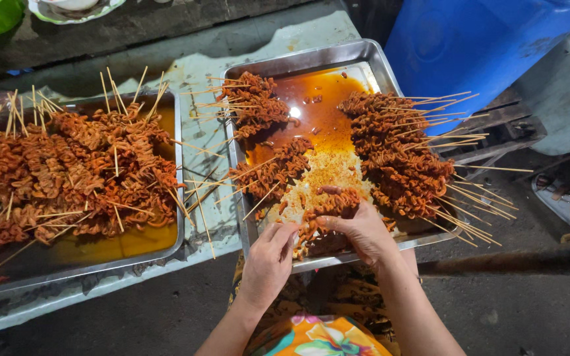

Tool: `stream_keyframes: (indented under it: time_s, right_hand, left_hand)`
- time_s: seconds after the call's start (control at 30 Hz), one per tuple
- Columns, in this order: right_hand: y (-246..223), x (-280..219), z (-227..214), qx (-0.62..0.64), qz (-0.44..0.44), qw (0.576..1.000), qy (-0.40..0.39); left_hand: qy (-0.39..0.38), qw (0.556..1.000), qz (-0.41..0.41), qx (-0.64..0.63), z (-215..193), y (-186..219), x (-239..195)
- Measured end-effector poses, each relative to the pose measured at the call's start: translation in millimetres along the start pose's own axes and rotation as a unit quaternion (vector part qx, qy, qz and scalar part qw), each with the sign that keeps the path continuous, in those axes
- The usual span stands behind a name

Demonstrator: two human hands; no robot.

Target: The person threads pieces of food onto wooden skewers, picking up items from a tray and sliding them onto the sticks before placing the finished skewers into a separate tray.

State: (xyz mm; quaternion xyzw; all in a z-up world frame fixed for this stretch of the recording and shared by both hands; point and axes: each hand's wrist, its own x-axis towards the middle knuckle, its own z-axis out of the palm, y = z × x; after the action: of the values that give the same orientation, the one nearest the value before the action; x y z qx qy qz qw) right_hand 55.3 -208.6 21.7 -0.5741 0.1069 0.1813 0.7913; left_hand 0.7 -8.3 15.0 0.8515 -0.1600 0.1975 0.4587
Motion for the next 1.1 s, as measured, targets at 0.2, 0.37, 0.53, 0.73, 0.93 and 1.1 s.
stream_keyframes:
  time_s: [0.2,0.37,0.53,0.73,0.93,1.1]
  right_hand:
    - [4.8,2.2,-0.8,0.020,-0.026,0.999,-0.011]
    - [-0.1,-0.3,1.0,0.010,-0.009,1.000,-0.028]
    - [16.7,5.2,-22.0,-0.103,-0.045,0.993,-0.022]
    - [29.9,25.3,-36.4,0.188,-0.040,0.981,-0.004]
    - [34.0,16.5,-32.9,0.127,-0.067,0.989,-0.036]
    - [32.6,17.9,-23.2,0.097,-0.087,0.991,0.017]
  left_hand:
    - [-0.013,1.000,-0.017,-0.006,-0.5,1.6,0.7]
    - [-0.012,0.999,-0.023,-0.024,-0.9,1.5,1.1]
    - [0.025,0.999,-0.024,-0.023,0.3,-9.4,-10.4]
    - [0.047,0.993,-0.066,-0.081,2.8,-12.2,0.1]
    - [0.038,0.991,-0.094,-0.086,6.4,-15.1,-4.4]
    - [0.034,0.996,-0.042,-0.073,7.9,-7.6,-4.5]
